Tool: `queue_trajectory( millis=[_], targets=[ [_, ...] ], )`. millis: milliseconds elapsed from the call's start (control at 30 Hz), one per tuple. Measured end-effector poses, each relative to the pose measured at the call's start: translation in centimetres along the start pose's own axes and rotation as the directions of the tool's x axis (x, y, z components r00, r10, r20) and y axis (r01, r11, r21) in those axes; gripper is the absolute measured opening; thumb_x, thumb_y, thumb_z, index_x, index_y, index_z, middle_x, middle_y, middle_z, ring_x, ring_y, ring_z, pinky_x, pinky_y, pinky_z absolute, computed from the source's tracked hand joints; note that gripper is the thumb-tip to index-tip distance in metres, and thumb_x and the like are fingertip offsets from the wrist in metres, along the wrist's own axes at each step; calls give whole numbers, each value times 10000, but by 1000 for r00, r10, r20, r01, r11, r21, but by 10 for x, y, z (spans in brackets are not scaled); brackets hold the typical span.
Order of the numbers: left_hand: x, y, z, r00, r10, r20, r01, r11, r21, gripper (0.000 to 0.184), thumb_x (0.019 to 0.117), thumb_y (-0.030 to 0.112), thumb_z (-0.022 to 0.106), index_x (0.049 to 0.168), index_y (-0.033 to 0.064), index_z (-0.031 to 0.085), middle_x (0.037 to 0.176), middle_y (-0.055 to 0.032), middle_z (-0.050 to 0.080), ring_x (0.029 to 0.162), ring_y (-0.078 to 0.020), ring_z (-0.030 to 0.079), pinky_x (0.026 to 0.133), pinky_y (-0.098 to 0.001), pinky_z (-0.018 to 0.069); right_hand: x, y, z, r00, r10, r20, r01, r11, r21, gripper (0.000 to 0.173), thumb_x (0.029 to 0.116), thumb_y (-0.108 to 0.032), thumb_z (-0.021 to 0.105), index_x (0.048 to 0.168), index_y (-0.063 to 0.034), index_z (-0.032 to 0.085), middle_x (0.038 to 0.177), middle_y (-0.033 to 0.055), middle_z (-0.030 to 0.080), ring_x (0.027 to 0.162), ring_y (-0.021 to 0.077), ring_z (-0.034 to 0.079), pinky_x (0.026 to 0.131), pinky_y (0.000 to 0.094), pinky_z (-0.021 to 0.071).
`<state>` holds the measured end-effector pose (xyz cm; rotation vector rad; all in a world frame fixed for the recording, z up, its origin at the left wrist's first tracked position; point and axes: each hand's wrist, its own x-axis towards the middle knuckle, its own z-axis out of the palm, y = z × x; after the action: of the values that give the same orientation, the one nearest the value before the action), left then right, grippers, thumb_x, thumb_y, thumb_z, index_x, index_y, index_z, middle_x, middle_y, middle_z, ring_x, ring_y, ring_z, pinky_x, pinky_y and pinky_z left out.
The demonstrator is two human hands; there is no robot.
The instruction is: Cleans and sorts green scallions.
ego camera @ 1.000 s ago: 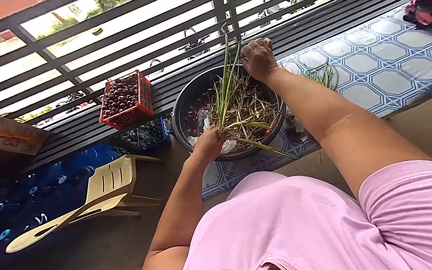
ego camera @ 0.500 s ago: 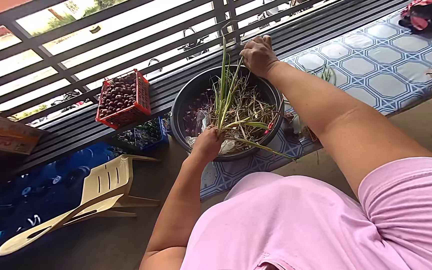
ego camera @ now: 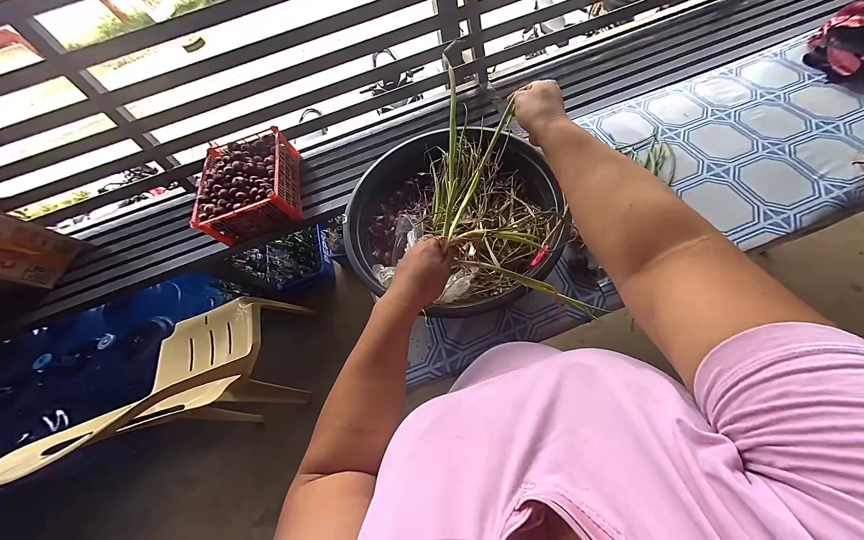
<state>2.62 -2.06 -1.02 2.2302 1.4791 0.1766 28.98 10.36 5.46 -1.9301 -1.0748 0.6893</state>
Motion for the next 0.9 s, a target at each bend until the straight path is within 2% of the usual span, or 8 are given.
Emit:
queue_trajectory(
  millis=[67, 167, 300, 433, 533, 633, 767, 900],
  targets=[
    [-1, 2, 1, 1000, 9, -1, -9, 1000, 12, 359, 1090, 300, 489, 1049, -4, 674, 1059, -213, 668, 1039, -377, 656, 900, -596, 513, 3, 4, 3, 998, 54, -43, -49, 993, 104, 242, 1015, -161, 511, 1108, -66, 713, 1085, 112, 669, 924, 222, 633, 776, 445, 507],
    [-5, 8, -2, 999, 30, -10, -30, 999, 12, 331, 1085, 272, 501, 1037, -2, 681, 1069, -215, 668, 1044, -380, 656, 896, -599, 513, 3, 3, 3, 987, 137, -87, -111, 961, 253, 186, 1013, -164, 561, 1085, -99, 721, 999, 67, 640, 796, 174, 591, 690, 370, 498],
    [-7, 16, -14, 999, 14, 42, -15, 1000, 16, 326, 1091, 246, 485, 1062, -15, 678, 1133, -218, 663, 1091, -377, 649, 927, -596, 501, 1, -1, 1, 971, 194, -140, -117, 896, 428, 182, 1014, -124, 554, 1047, -110, 732, 944, 47, 627, 823, 164, 587, 719, 365, 492],
    [-13, -15, 6, 999, 2, 51, -4, 999, 49, 307, 1064, 250, 530, 1024, -6, 696, 1069, -218, 679, 1033, -391, 665, 880, -622, 520, 32, 16, -37, 899, 340, -277, -90, 762, 641, 105, 1025, -166, 469, 951, -129, 533, 842, 34, 479, 681, 164, 488, 607, 357, 466],
    [-11, -23, 15, 995, -54, 88, 50, 998, 42, 306, 1065, 252, 526, 1061, -8, 688, 1073, -233, 676, 1042, -411, 661, 881, -636, 512, 47, 23, -79, 940, 78, -332, 0, 973, 229, 234, 1007, -123, 496, 1147, -49, 669, 1072, 93, 633, 928, 186, 606, 805, 401, 491],
    [-7, -14, 15, 997, -29, 71, 27, 999, 35, 284, 1065, 242, 536, 1060, 4, 692, 1108, -214, 674, 1052, -389, 663, 893, -617, 522, 38, 21, -73, 986, -147, -83, 128, 973, -194, 319, 1020, -151, 526, 1249, 2, 687, 1274, 218, 666, 1183, 331, 637, 1024, 558, 466],
    [-5, -12, 10, 997, -61, 54, 63, 998, -25, 312, 1077, 244, 512, 1069, -14, 687, 1123, -228, 673, 1094, -388, 652, 938, -615, 500, 29, 12, -49, 962, -267, 56, 272, 929, -250, 300, 1030, -175, 500, 1154, 6, 704, 1142, 203, 689, 1078, 316, 651, 961, 552, 482],
    [0, -21, 8, 986, -165, 18, 166, 965, -205, 359, 1084, 270, 493, 1063, -45, 665, 1019, -248, 665, 1032, -400, 651, 920, -621, 488, 7, 1, -46, 929, -333, 162, 369, 867, -336, 312, 1049, -171, 479, 1177, 3, 704, 1198, 208, 687, 1174, 330, 638, 1026, 543, 463]
  ],
)
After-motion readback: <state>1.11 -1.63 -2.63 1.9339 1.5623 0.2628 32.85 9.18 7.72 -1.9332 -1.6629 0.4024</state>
